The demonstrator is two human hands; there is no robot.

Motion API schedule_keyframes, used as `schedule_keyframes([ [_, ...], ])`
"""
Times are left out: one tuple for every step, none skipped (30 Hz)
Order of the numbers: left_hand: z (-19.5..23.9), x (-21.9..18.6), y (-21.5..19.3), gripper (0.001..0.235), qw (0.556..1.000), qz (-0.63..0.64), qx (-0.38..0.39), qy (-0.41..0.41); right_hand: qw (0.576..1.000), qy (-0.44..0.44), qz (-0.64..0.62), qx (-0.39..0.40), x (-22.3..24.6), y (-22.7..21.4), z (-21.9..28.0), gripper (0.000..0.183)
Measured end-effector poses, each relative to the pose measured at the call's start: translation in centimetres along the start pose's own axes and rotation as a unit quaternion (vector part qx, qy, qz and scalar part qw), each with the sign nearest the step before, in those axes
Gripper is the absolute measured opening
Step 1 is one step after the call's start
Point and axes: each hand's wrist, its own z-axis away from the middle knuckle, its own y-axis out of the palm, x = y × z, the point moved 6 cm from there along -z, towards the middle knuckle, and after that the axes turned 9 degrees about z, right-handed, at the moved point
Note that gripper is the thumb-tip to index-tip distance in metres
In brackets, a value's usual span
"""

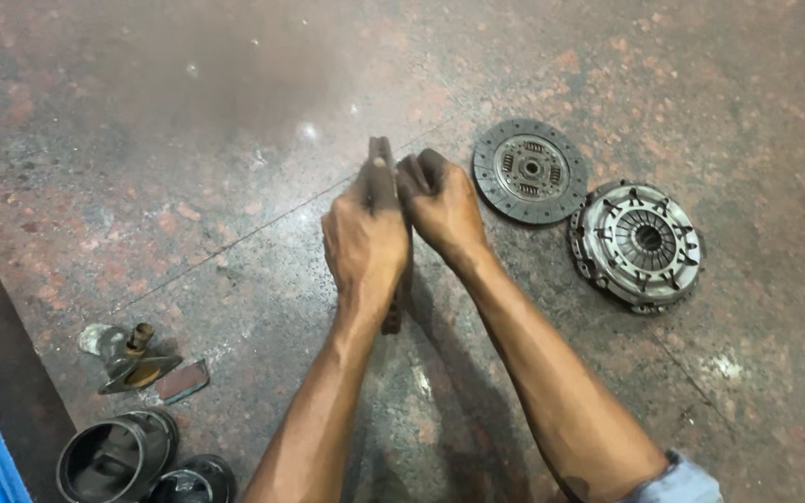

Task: The person scrubs a metal clutch plate with a sanding block on a concrete floor. Two other clutch components lie nearby. The person repeatedly rubs the surface of the plate to remove grime.

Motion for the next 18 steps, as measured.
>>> schedule_keyframes([
  [-0.2,-0.3,-0.4,0.055,1.0,0.01,-0.005,-0.028,0.999,-0.04,-0.008,-0.035,0.5,0.0,0.7,0.034],
  [-0.4,-0.6,-0.6,0.057,0.998,0.019,-0.009,-0.055,0.994,-0.08,-0.017,-0.07,1.0,-0.4,1.6,0.035],
  [-0.6,-1.3,-0.9,0.054,0.999,0.026,-0.023,-0.04,0.997,-0.063,0.007,-0.054,0.9,-0.2,2.7,0.034],
  [-0.8,-1.9,-1.0,0.052,0.999,0.033,-0.036,-0.023,0.998,-0.047,0.03,-0.037,0.7,-0.1,4.1,0.033],
  [-0.4,-2.0,-1.1,0.051,0.998,0.037,-0.045,-0.016,0.998,-0.022,0.055,-0.016,0.3,0.1,5.4,0.031],
  [-0.1,-1.5,-0.8,0.051,0.997,0.046,-0.025,-0.051,0.999,-0.02,0.026,-0.002,0.2,0.3,5.5,0.031],
  [-0.2,-1.2,-0.4,0.053,0.995,0.057,-0.004,-0.082,1.0,-0.019,-0.002,0.01,0.2,0.3,5.2,0.032],
  [-0.1,-0.9,0.0,0.056,0.991,0.068,0.016,-0.114,0.999,-0.018,-0.03,0.021,0.2,0.3,5.2,0.032],
  [-0.4,-1.3,-0.2,0.055,0.996,0.059,-0.005,-0.072,1.0,-0.013,-0.026,0.007,0.4,-0.1,5.1,0.031],
  [-0.6,-1.7,-0.3,0.053,0.998,0.05,-0.027,-0.029,1.0,-0.008,-0.022,-0.006,0.6,-0.6,5.0,0.03],
  [0.0,-1.8,-0.6,0.052,0.998,0.037,-0.046,0.004,1.0,0.004,-0.017,-0.013,0.6,-1.0,5.8,0.029],
  [0.3,-1.1,-0.5,0.054,0.998,0.059,-0.029,-0.019,0.999,0.011,-0.02,-0.024,0.8,-1.0,6.7,0.029],
  [-0.2,-0.8,-0.1,0.056,0.996,0.084,-0.012,-0.033,0.999,0.014,-0.023,-0.042,1.1,-1.1,7.0,0.029],
  [-0.5,-0.6,0.3,0.059,0.993,0.109,0.006,-0.048,0.998,0.017,-0.025,-0.061,1.2,-1.2,7.1,0.029],
  [-0.5,-0.6,0.3,0.052,0.996,0.077,0.006,-0.039,0.998,0.03,-0.025,-0.05,0.8,-1.0,6.1,0.03],
  [-0.4,-0.7,0.4,0.051,0.999,0.044,0.005,-0.03,0.998,0.044,-0.024,-0.039,0.3,-0.9,4.0,0.032],
  [-0.1,-0.7,0.2,0.055,1.0,0.009,0.007,-0.025,0.997,0.062,-0.025,-0.026,-0.2,-0.4,2.3,0.034],
  [0.2,-0.3,-0.1,0.054,0.999,0.003,0.006,-0.048,0.998,0.042,-0.051,-0.012,-0.1,0.4,0.8,0.033],
])
